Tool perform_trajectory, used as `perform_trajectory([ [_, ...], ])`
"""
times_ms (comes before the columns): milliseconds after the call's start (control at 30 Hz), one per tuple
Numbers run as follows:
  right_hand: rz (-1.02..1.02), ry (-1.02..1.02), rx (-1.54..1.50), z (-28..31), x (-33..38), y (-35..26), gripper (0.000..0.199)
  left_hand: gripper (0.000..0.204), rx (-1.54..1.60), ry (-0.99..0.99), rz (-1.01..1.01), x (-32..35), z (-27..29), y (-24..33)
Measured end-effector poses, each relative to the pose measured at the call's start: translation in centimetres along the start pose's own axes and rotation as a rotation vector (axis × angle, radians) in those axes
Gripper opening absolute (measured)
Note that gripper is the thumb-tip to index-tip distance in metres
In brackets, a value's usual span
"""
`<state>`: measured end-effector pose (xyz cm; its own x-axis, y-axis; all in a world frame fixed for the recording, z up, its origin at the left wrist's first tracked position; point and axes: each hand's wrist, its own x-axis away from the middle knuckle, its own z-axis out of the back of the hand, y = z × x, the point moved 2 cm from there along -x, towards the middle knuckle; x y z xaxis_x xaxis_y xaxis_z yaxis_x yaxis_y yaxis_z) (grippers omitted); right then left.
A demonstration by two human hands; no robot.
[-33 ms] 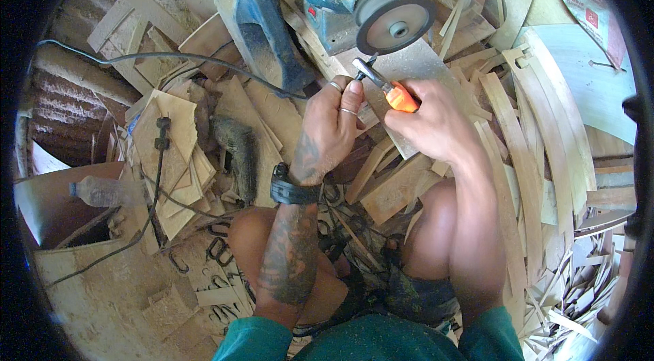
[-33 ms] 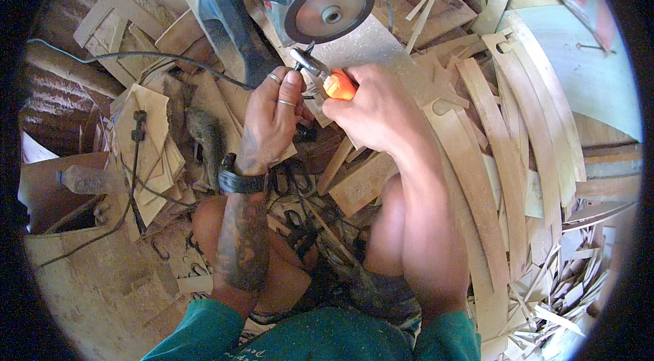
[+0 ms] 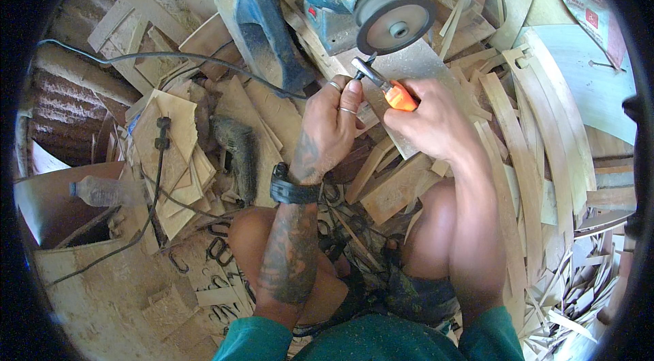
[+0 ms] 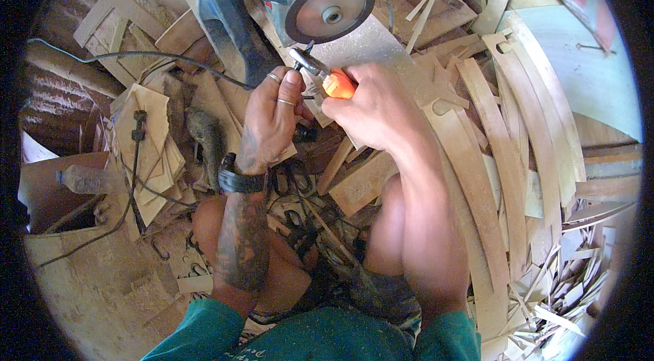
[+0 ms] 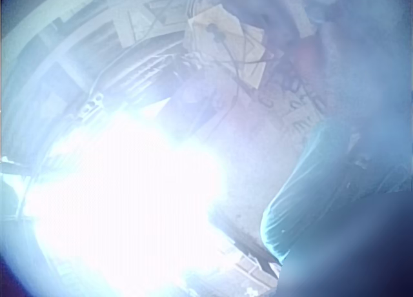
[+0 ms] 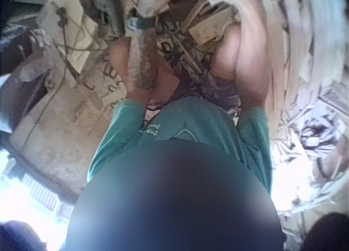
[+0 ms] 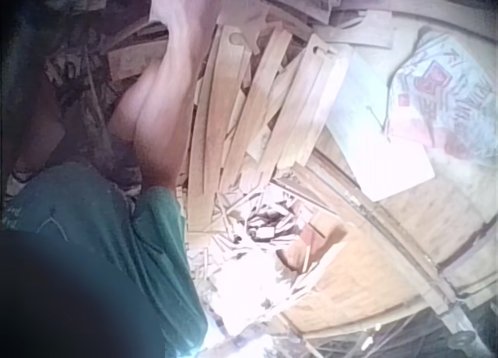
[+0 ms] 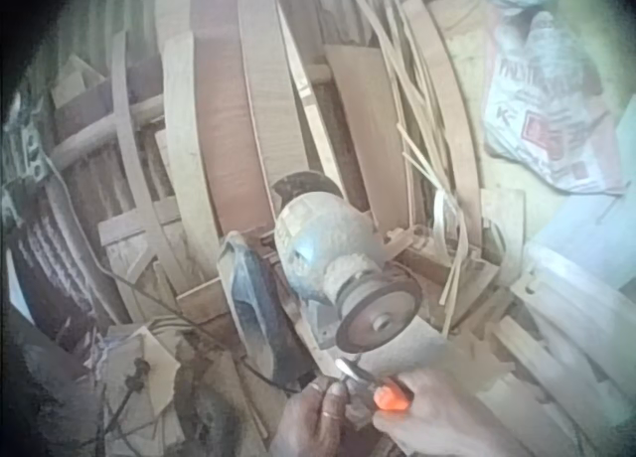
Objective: The person holds a drill bit in a clamp and grinds its tip against a bench grinder. They repeatedly adjust the bit's angle and position to sharpen different facets of the cutting edge.
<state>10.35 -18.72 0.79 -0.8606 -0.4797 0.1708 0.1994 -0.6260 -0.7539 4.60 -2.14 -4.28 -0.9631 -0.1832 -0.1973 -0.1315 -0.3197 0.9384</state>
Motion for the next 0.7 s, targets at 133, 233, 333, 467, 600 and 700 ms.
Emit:
perform_trajectory([
  [133, -0.001, 0.027, -0.017, -0.35, -0.29, -0.42, 0.025, 0.037, -0.023, 0.015, -0.004, -0.20, 0.15, 0.10],
  [233, -0.023, 0.045, -0.064, -0.50, -0.07, -0.47, 0.025, 0.036, -0.075, 0.033, -0.016, -0.16, 0.27, 0.28],
  [333, -0.017, 0.060, -0.067, -0.48, -0.03, -0.54, 0.025, 0.037, -0.129, 0.055, -0.034, -0.23, 0.19, 0.39],
  [467, -0.025, 0.069, -0.070, -0.60, -0.15, -0.45, 0.024, 0.032, -0.188, 0.078, -0.036, -0.17, 0.11, 0.28],
  [600, 0.006, 0.071, -0.058, -0.69, -0.28, -0.25, 0.025, 0.031, -0.222, 0.104, -0.077, -0.30, 0.06, 0.13],
  [700, 0.010, 0.078, -0.051, -0.71, -0.28, -0.14, 0.025, 0.030, -0.240, 0.107, -0.066, -0.20, 0.04, 0.07],
])
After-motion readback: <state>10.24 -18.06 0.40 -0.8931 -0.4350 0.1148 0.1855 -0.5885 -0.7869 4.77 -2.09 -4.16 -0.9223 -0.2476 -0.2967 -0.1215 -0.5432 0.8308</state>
